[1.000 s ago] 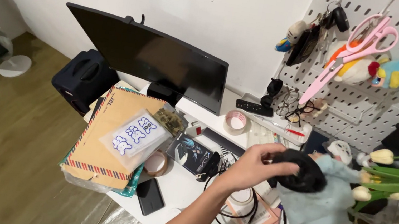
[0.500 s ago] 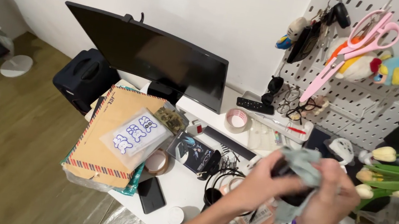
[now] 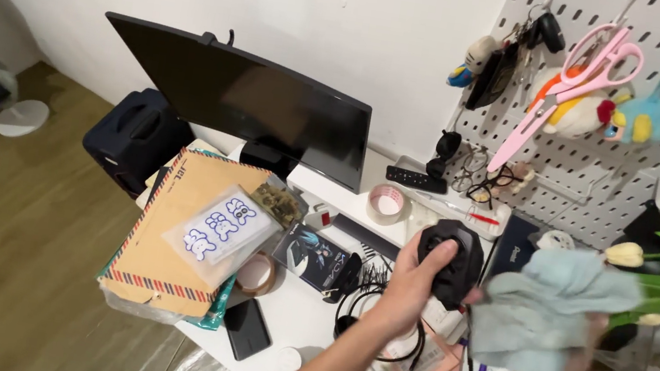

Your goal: The person wipes several small objects on a cluttered desk using a light blue cloth, including a translucent container, a black object, a white device, a box, and a small tube. The person places the translucent container and the small tube under the desk on the floor.

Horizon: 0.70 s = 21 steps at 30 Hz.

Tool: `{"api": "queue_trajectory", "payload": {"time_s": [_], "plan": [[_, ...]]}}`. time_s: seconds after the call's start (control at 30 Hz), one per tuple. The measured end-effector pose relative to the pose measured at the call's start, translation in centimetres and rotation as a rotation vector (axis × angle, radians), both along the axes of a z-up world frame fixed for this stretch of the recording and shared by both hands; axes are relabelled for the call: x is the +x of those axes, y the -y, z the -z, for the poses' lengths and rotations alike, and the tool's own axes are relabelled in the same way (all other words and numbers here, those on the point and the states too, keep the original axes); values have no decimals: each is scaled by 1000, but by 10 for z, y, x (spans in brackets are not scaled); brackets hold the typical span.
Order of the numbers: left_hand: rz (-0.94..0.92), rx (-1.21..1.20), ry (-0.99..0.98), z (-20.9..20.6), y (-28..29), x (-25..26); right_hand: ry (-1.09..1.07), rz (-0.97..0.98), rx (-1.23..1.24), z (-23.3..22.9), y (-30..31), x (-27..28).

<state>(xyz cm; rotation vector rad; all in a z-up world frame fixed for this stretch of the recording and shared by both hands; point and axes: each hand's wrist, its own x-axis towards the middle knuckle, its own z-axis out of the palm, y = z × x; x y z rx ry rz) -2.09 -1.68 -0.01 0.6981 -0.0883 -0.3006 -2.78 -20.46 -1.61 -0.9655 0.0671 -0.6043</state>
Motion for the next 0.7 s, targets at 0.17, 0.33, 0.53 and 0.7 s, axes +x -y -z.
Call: {"api": "queue_trajectory", "payload": {"time_s": [0.17, 0.33, 0.53, 0.7], "plan": [[95, 591, 441, -18, -12, -10, -201, 206, -299, -37, -30, -14], [25, 702, 528, -2, -5, -22, 43, -59, -763, -72, -68, -23], [298, 308, 386, 53, 10, -10, 341, -657, 598, 76, 27, 21], [398, -555, 45, -9, 0, -13, 358, -641, 994, 88, 33, 13]]}}
